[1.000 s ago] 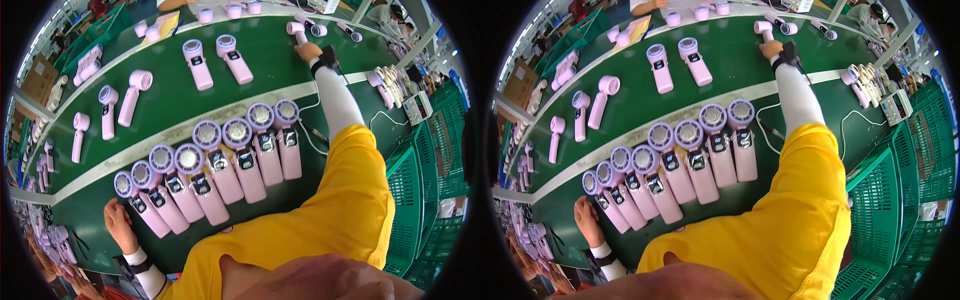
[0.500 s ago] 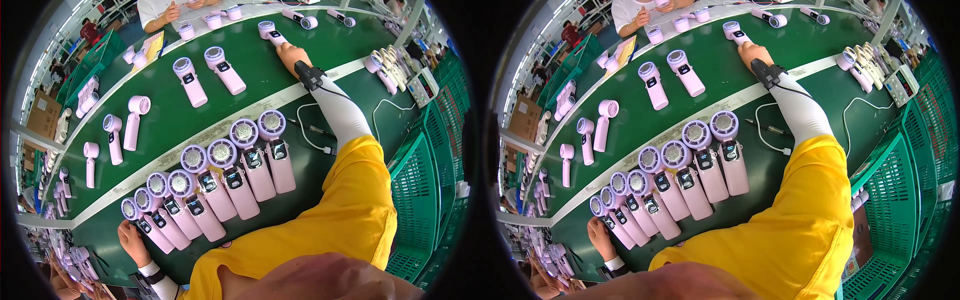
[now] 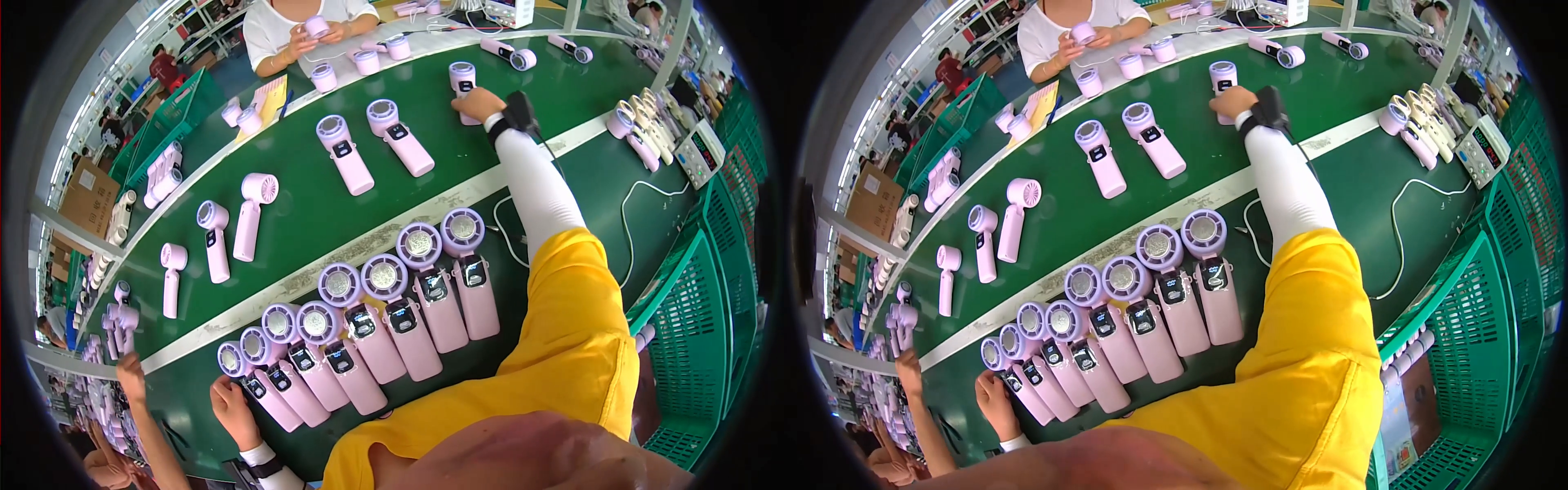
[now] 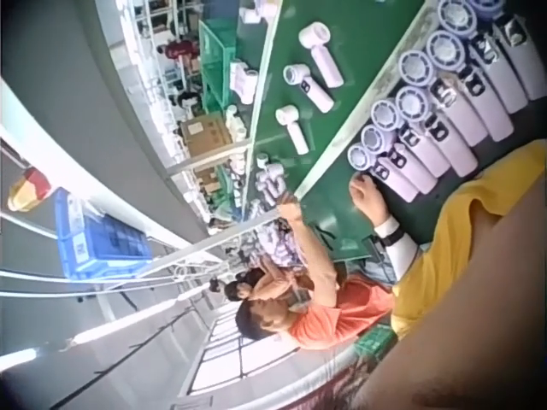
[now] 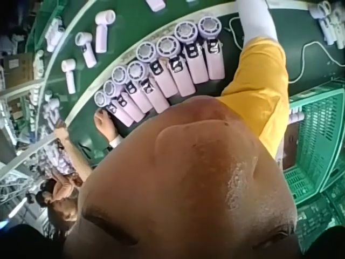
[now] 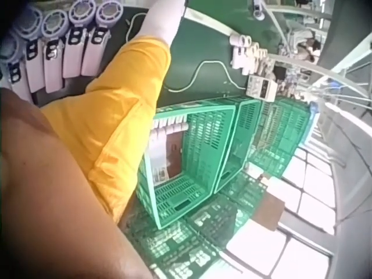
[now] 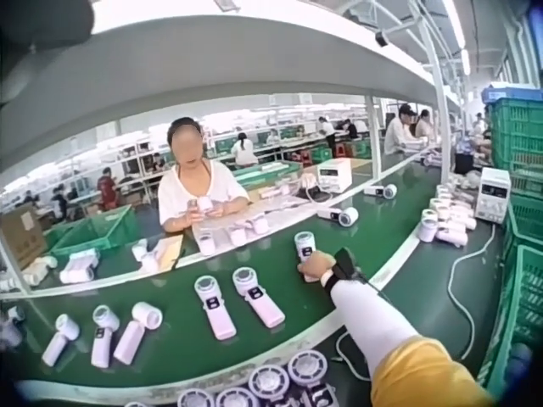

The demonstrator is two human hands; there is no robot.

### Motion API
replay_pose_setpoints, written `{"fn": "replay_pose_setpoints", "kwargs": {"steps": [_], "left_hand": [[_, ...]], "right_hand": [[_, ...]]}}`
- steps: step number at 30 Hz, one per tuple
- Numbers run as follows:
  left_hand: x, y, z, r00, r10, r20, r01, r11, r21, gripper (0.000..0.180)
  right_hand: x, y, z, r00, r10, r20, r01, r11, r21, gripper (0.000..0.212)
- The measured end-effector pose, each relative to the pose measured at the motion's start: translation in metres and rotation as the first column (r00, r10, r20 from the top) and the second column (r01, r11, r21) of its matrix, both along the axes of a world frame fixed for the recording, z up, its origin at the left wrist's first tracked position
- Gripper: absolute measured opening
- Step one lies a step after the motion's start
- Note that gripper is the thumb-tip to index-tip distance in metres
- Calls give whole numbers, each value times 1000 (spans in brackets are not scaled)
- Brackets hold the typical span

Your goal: The person picks up a handheld fan, plugs in a charging cable, and presses a button to cycle through the digital display before unplugging it and repeating the process with other fans.

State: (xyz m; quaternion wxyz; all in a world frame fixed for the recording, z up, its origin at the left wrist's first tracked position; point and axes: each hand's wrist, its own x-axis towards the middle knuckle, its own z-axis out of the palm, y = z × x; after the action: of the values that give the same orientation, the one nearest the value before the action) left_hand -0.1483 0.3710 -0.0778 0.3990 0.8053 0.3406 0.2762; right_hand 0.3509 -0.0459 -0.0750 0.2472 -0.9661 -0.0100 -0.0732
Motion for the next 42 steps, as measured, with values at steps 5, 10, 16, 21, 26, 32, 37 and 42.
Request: {"fn": "replay_pose_setpoints", "kwargs": {"steps": [5,10,16,21,26,32,37,42], "left_hand": [[-6,4,-3,1000,-5,-21,6,997,71,9],[4,1,6,991,-108,-82,124,967,223,9],[0,-9,13,978,-137,-156,165,969,182,12],[-2,-12,16,975,-146,-168,168,978,122,12],[-8,-5,11,981,-143,-133,154,985,81,12],[4,-2,15,954,-242,-177,278,934,223,11],[-14,2,9,963,-208,-174,239,954,183,11],[-3,-1,8,973,-194,-124,203,977,59,13]], "right_hand": [[-32,30,26,997,45,-69,-71,897,-437,48],[-39,-1,40,930,172,-324,-288,889,-356,49],[-54,4,11,945,289,-156,-324,896,-304,49],[-55,31,-5,950,241,198,-210,964,-165,54],[-67,39,11,954,278,109,-272,960,-69,57],[-69,46,18,948,319,-2,-308,913,-268,69],[-22,92,-8,976,216,31,-193,921,-339,71],[-63,46,46,827,335,-451,-468,855,-223,69]]}}
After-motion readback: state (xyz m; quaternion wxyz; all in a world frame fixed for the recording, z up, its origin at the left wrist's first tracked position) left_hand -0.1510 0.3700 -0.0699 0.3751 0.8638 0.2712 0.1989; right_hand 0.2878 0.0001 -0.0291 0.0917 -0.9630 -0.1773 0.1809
